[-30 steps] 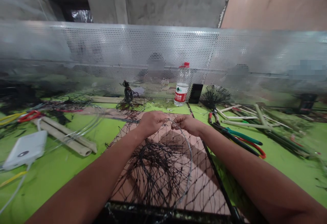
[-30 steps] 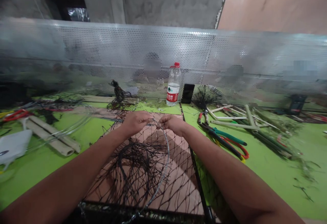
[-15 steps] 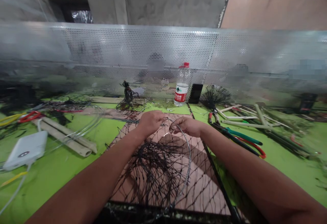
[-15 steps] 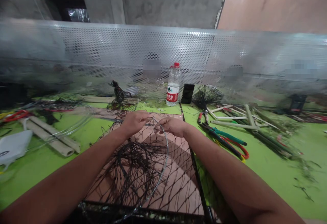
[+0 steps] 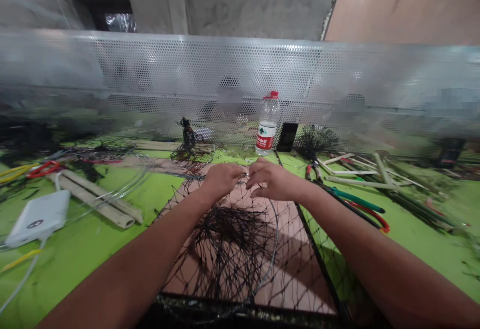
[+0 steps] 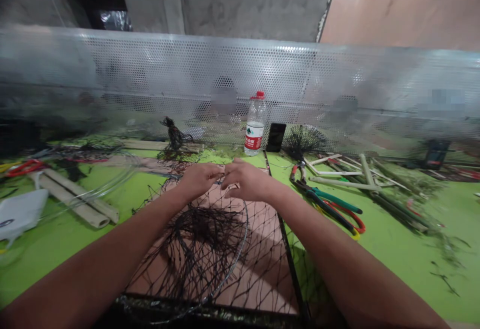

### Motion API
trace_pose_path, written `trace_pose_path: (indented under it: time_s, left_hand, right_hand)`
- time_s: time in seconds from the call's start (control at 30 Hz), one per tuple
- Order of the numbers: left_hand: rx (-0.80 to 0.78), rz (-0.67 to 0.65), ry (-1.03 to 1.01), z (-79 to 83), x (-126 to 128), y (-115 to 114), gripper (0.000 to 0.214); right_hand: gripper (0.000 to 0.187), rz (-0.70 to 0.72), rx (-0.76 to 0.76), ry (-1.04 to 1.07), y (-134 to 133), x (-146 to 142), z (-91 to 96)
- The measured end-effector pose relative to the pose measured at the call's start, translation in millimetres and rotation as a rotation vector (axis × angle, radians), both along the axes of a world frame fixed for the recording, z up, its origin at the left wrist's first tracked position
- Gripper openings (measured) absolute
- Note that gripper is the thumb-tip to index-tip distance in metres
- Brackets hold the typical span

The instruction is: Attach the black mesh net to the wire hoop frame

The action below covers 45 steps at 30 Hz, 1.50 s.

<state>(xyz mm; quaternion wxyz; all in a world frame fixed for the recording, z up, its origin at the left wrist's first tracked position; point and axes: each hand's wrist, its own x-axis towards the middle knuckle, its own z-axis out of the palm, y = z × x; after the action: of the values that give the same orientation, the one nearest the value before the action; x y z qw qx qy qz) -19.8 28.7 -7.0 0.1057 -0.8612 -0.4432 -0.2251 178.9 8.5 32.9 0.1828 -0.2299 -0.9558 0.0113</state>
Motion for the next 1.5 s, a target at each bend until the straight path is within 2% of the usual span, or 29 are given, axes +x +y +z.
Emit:
trace_pose_path:
  time_s: [0.13, 0.23, 0.4, 0.53, 0.63, 0.83, 0.93, 1.03, 1.17, 1.33, 1.4, 1.5]
  left_hand:
    - [0.012, 0.0, 0.017, 1.0, 3, -3, 0.022]
    - [0.022, 0.021, 0.039, 1.3, 5, -3, 0.022]
    - [0.028, 0.042, 0.05, 0.1, 5, -2, 0.024]
    - [0.004, 0.05, 0.056, -2.4, 4, 0, 0.02]
    - [-0.017, 0.041, 0.012, -1.9, 1, 2, 0.019]
    - [-0.03, 0.068, -0.063, 4.6, -3, 4, 0.025]
    - [-0.024, 0.089, -0.09, 6.0, -2, 3, 0.026]
    - [-0.03, 0.091, -0.098, 6.4, -3, 2, 0.026]
    - [-0.12, 0.063, -0.074, 8.6, -5, 0, 0.025]
    - [-0.216, 0.037, -0.069, 15.2, -6, -3, 0.032]
    - [-0.225, 0.049, -0.063, 16.4, -7, -3, 0.041]
    - [-0.209, 0.027, -0.052, 15.4, -7, -1, 0.049]
  right_hand:
    - [0.012, -0.125, 0.21, -0.275, -8, -15, -14.2]
    - [0.002, -0.202, 0.302, -0.323, -9, -22, -22.1]
    - [0.005, -0.218, 0.346, -0.323, -6, -24, -27.7]
    - [0.012, -0.081, 0.205, -0.237, 1, -23, -29.5]
    - [0.013, 0.001, 0.009, 0.004, 4, -20, -26.4]
    - [0.006, -0.119, -0.56, 0.528, 5, -12, -15.7]
    - [0.007, -0.122, -0.73, 0.784, 8, -11, -14.5]
    - [0.012, -0.097, -0.754, 0.834, 9, -12, -16.5]
    - [0.009, -0.068, -0.715, 0.584, 2, -13, -17.3]
    - [0.009, -0.076, -0.489, 0.349, -5, -14, -13.8]
    - [0.008, -0.077, -0.451, 0.345, -5, -16, -15.1]
    - [0.008, -0.103, -0.542, 0.455, -2, -18, -20.6]
